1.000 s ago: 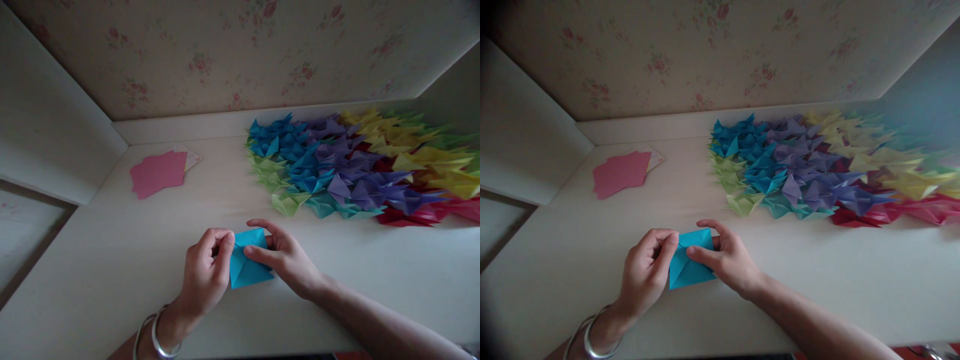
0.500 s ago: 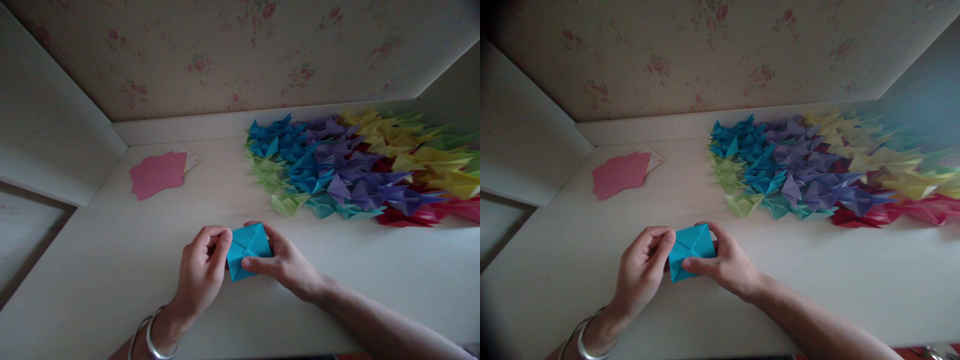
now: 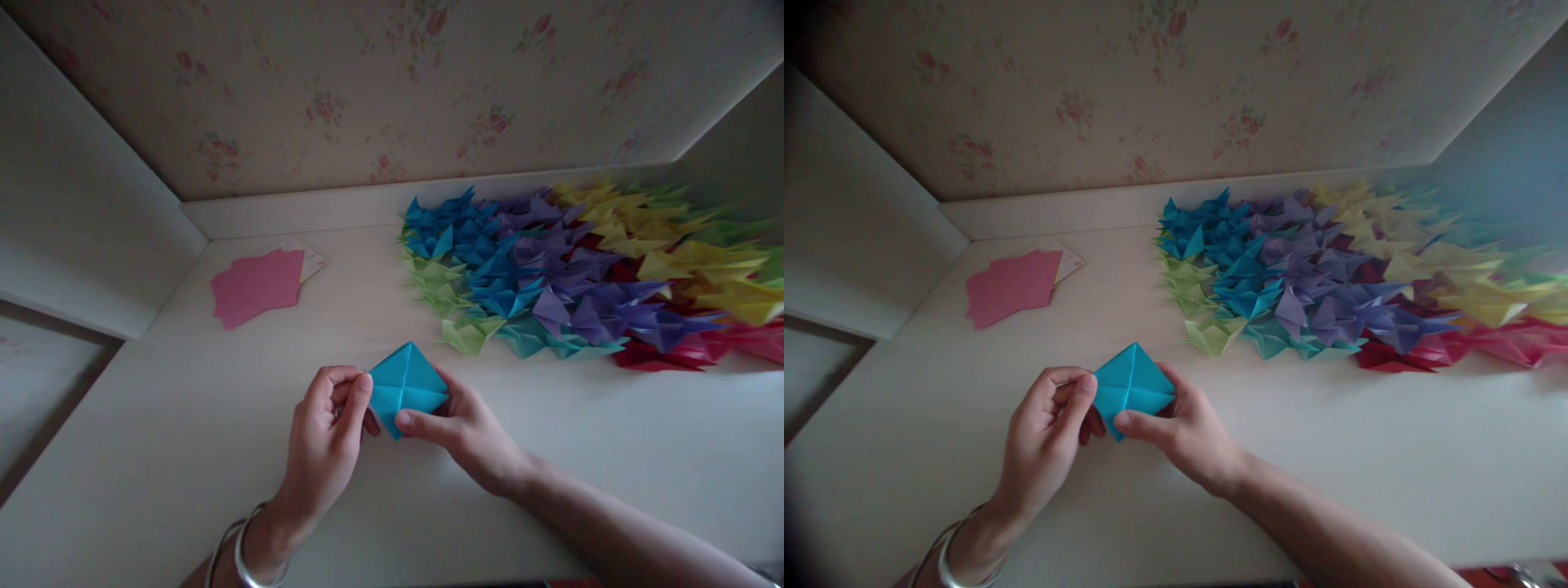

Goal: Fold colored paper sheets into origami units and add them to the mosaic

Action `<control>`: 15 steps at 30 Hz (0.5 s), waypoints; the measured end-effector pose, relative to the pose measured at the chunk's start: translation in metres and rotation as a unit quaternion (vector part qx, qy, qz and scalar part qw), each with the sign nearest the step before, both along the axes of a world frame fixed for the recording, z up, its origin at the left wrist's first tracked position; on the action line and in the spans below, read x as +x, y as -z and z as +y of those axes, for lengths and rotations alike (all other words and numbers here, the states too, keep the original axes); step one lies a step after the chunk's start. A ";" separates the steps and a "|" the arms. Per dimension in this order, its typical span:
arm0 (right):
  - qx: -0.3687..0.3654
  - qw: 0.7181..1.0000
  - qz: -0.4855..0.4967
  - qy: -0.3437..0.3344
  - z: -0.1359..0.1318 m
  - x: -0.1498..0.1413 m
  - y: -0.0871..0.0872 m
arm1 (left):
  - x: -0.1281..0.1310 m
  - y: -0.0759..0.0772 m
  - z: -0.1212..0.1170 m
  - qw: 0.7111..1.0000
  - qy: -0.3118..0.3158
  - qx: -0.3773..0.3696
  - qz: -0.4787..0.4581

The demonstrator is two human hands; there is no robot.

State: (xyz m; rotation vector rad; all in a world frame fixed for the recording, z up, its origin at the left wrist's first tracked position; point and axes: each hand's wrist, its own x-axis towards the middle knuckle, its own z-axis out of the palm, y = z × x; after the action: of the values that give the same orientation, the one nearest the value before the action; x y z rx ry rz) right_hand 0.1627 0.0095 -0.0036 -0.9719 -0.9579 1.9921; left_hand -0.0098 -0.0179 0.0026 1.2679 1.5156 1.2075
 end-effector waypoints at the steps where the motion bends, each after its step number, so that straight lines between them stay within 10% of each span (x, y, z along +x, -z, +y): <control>1: 0.007 1.000 -0.018 0.010 0.000 -0.001 0.000 | 0.000 0.000 0.000 1.000 0.007 -0.004 0.000; 15: 0.295 0.892 -0.341 -0.013 -0.002 0.017 0.011 | -0.008 0.003 0.002 0.942 0.111 0.152 0.277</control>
State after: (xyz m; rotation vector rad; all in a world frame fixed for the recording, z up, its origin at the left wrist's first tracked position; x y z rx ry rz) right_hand 0.1793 0.0076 -0.0148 -1.3035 -1.8250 1.2128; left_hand -0.0178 -0.0156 -0.0004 2.0603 1.5413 1.0067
